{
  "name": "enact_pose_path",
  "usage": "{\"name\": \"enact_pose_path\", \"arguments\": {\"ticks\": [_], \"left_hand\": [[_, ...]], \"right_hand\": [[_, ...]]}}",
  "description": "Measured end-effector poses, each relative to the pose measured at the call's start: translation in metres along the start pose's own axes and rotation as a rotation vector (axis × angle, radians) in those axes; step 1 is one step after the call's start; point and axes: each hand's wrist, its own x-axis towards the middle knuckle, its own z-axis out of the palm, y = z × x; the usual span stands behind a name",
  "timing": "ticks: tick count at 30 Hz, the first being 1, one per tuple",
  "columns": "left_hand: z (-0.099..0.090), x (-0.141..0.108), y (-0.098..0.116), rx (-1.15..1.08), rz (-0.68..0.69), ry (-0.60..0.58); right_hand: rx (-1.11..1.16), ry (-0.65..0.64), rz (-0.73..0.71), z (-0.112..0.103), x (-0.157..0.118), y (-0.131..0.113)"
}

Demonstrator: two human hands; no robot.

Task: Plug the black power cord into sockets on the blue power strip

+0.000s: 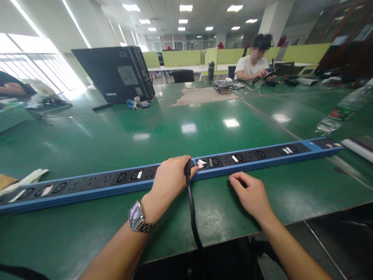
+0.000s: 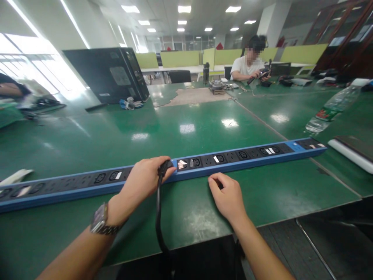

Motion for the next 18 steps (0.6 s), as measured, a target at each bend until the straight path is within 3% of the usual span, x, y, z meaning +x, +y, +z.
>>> {"name": "enact_pose_path", "arguments": {"ticks": [5,9,18], "left_hand": [[-0.003,0.013,-0.011,-0.139,0.063,-0.073],[-0.003,0.013,-0.018,-0.273,0.086,-0.056],[0.026,-0.007,0.01,-0.044,-0.049,0.119]], "right_hand": [[-0.018,0.0,-0.002,-0.001,0.001,0.002],[-0.012,0.004,0.003,-0.001,0.0,0.001],[-0.006,0.009,-0.004,0.0,-0.001,0.001]]}}
